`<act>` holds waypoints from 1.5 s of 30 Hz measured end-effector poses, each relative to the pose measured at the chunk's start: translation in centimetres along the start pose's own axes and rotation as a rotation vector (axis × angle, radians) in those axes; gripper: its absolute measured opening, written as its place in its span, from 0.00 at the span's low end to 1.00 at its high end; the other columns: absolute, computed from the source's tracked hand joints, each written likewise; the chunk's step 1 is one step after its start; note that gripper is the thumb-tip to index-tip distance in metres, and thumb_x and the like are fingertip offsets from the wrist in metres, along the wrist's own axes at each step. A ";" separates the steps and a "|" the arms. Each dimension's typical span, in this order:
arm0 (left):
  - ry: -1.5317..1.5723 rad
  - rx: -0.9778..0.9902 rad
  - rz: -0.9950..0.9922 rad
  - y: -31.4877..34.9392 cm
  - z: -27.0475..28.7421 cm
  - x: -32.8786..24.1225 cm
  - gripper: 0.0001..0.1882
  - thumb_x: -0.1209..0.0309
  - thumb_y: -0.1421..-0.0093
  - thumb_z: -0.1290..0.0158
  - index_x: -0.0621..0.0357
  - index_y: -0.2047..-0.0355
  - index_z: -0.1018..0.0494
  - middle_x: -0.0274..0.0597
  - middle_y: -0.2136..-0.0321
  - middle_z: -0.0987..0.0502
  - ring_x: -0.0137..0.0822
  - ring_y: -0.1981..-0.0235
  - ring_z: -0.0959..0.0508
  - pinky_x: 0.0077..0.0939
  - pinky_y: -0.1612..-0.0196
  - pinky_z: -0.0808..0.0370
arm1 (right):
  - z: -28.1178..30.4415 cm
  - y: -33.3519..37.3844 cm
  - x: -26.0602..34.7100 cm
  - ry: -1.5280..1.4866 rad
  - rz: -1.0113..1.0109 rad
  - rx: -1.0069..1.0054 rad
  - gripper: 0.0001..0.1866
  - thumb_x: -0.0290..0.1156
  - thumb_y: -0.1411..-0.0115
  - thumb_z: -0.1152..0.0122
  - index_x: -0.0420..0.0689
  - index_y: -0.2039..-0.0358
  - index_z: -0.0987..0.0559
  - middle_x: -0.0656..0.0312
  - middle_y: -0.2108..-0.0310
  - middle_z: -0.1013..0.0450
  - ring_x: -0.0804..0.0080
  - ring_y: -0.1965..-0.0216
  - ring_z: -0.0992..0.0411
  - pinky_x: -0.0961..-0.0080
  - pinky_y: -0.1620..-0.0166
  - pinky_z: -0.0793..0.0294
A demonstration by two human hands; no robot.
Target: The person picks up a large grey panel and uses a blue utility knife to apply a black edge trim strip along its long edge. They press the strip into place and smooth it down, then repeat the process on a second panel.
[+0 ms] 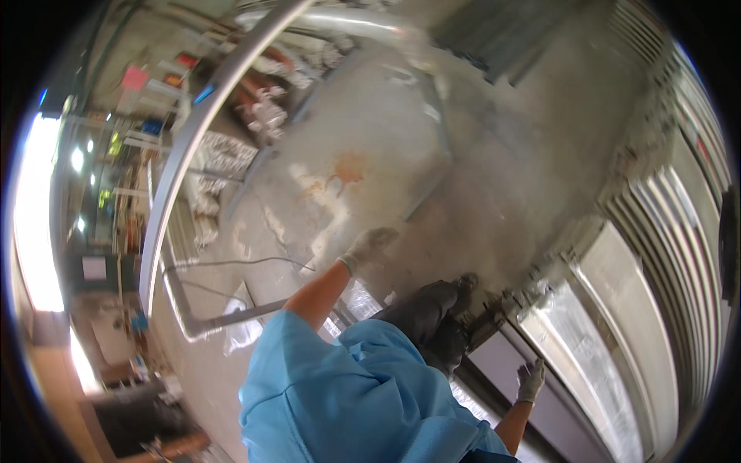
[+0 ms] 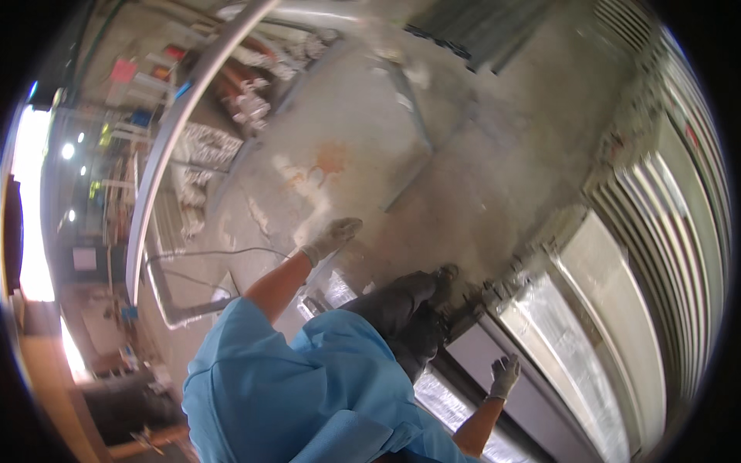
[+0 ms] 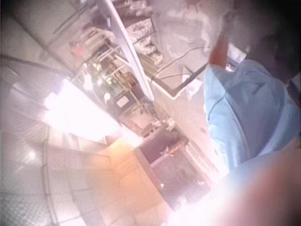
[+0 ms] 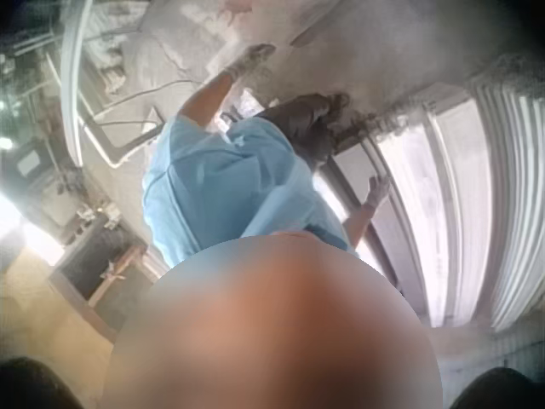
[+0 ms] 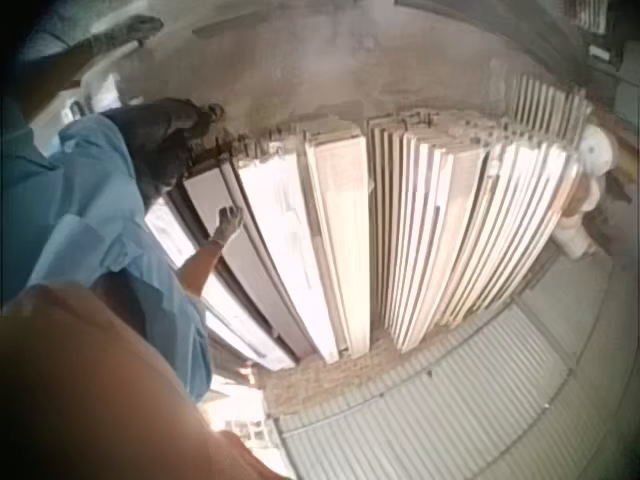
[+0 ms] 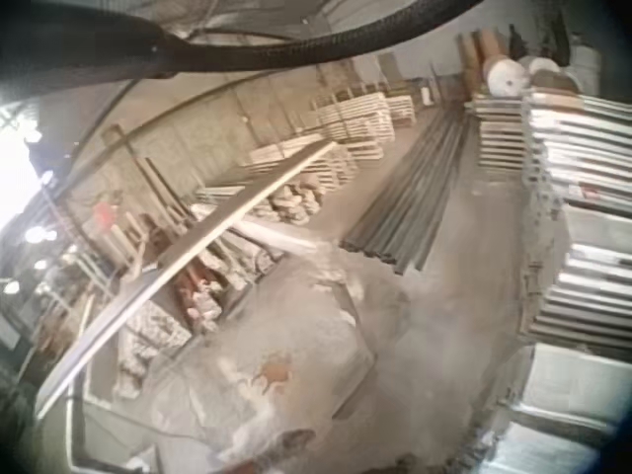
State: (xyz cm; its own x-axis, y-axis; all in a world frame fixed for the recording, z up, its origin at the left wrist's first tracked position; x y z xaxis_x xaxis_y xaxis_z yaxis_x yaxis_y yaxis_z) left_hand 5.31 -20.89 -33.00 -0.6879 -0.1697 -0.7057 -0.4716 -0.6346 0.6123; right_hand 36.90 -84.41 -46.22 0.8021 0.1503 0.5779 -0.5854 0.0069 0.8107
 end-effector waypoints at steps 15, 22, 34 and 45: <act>-0.335 -1.301 -0.436 7.9 55.3 -18.3 0.22 0.64 0.37 0.39 0.48 0.43 0.23 0.52 0.48 0.20 0.49 0.52 0.18 0.40 0.49 0.22 | -11.0 6.7 1.0 0.158 0.069 -0.001 0.19 0.49 0.31 0.39 0.52 0.46 0.23 0.60 0.69 0.26 0.68 0.79 0.27 0.73 0.78 0.26; -1.087 -1.270 -0.221 1.7 68.9 -22.2 0.28 0.79 0.39 0.49 0.40 0.40 0.24 0.37 0.43 0.21 0.50 0.43 0.21 0.43 0.40 0.25 | -36.8 13.5 5.5 0.301 0.230 0.285 0.13 0.39 0.32 0.36 0.45 0.53 0.22 0.65 0.66 0.26 0.76 0.73 0.29 0.73 0.74 0.25; 0.039 -0.677 -0.961 5.4 57.5 -31.9 0.18 0.68 0.35 0.41 0.52 0.44 0.25 0.41 0.56 0.20 0.37 0.59 0.20 0.35 0.55 0.20 | -93.1 49.8 27.6 0.601 1.463 1.311 0.47 0.35 0.41 0.25 0.36 0.28 0.41 0.54 0.32 0.35 0.64 0.32 0.37 0.67 0.31 0.36; 0.895 -1.086 -0.912 13.3 51.8 -16.0 0.31 0.65 0.32 0.40 0.60 0.32 0.35 0.47 0.45 0.23 0.33 0.56 0.20 0.26 0.55 0.21 | -104.6 63.7 21.2 0.889 1.382 1.748 0.14 0.33 0.36 0.30 0.41 0.55 0.22 0.72 0.72 0.28 0.84 0.74 0.33 0.81 0.69 0.33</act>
State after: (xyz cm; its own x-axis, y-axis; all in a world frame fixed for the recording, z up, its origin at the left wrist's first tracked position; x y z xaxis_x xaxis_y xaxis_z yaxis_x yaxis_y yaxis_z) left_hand -18.56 12.48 4.87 0.2667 0.4182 -0.8683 0.3246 -0.8873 -0.3277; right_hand 4.26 22.58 7.87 -0.2975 -0.4395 0.8475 0.4576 -0.8448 -0.2775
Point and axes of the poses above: each hand's wrist, its own y-axis away from the middle knuckle, its own z-axis out of the back of the hand, x = y × z, the point moved 10 cm from there along -y, towards the middle knuckle
